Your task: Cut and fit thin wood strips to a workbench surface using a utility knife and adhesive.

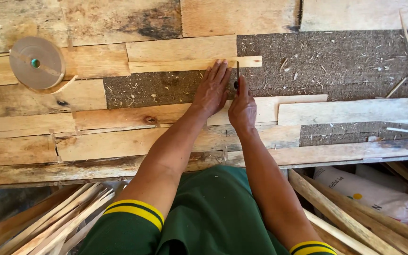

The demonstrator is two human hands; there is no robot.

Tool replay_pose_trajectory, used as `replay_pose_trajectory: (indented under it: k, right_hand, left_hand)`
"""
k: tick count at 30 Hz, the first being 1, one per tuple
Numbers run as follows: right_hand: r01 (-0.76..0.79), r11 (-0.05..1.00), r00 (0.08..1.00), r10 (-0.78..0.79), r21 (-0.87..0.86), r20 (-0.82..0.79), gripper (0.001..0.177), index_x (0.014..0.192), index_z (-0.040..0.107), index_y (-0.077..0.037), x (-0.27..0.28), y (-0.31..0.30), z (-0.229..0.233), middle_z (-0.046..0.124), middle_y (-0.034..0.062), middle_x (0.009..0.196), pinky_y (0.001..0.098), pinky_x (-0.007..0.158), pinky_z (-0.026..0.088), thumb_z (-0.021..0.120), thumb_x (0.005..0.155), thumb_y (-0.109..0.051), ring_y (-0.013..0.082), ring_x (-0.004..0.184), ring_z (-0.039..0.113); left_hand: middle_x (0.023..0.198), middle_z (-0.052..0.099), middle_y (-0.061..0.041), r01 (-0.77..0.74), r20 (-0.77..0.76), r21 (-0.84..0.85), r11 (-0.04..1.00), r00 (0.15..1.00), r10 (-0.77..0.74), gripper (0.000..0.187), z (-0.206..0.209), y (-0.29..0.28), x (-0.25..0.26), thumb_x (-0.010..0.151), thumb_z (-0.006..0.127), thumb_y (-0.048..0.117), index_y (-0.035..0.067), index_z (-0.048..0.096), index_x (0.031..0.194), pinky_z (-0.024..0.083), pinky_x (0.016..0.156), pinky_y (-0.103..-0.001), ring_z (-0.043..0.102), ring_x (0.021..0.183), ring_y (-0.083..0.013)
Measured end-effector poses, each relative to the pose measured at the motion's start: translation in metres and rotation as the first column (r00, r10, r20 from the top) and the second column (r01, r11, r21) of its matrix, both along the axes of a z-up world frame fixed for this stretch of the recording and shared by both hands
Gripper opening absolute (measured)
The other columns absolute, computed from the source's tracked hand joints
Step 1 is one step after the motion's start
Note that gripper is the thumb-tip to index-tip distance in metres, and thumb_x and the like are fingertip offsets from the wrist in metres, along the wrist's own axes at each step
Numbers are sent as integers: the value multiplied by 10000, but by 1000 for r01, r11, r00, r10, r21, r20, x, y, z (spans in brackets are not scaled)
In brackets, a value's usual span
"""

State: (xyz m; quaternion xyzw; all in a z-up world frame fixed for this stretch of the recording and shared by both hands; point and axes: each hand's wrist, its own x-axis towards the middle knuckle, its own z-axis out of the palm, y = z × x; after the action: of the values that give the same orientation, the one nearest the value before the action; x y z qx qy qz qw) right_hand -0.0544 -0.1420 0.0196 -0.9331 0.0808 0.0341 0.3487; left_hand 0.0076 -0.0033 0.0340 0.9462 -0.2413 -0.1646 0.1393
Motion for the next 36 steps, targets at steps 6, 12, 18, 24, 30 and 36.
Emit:
replay_pose_trajectory:
  k: [6,12,18,24,30,36]
  right_hand:
    - [-8,999,997,12,-48,81,653,1589,301,-95,-5,0,-12,680,292,1227,539,794,605,542,989,-7,464,970,720]
    - [7,994,989,-24,-112,-149,657,1613,264,-153,1,3,-3,675,280,1212,453,624,638,528,1023,-38,382,857,748]
    - [13,994,982,-33,-106,-186,659,1609,247,-146,2,3,2,643,300,1233,464,617,641,522,1021,-31,387,842,740]
    - [5,998,999,-8,-70,-36,659,1595,289,-122,-4,0,-7,660,302,1208,507,717,620,542,997,-8,429,909,728]
    - [12,997,996,-18,-76,-88,654,1583,321,-104,1,3,9,654,303,1234,500,729,617,556,983,6,445,926,724]
    - [-54,987,996,64,-154,55,749,1557,370,-40,1,-3,-3,688,294,1219,445,767,638,631,864,76,417,954,746]
  left_hand:
    - [1707,132,-168,0,-3,30,1000,1000,0,755,-3,-2,-1,964,610,249,35,274,1605,133,1293,-476,102,1584,-345]
    - [1711,73,-152,15,-22,91,996,1000,-13,751,-10,-5,1,984,568,272,47,234,1618,106,1294,-458,69,1582,-327]
    - [1712,78,-155,15,-12,95,995,1000,-13,772,-11,-5,1,970,583,264,46,233,1622,110,1290,-457,69,1580,-331]
    - [1707,85,-166,15,-4,83,996,1000,-15,760,-13,-5,1,973,592,263,36,253,1614,114,1289,-465,74,1577,-341]
    - [1706,97,-171,13,13,66,998,1000,-14,760,-16,-4,0,963,595,249,38,266,1615,118,1291,-462,83,1578,-339]
    - [1723,130,-152,-36,76,51,998,997,33,711,-36,-8,-2,995,579,208,93,281,1630,118,1294,-463,89,1594,-315]
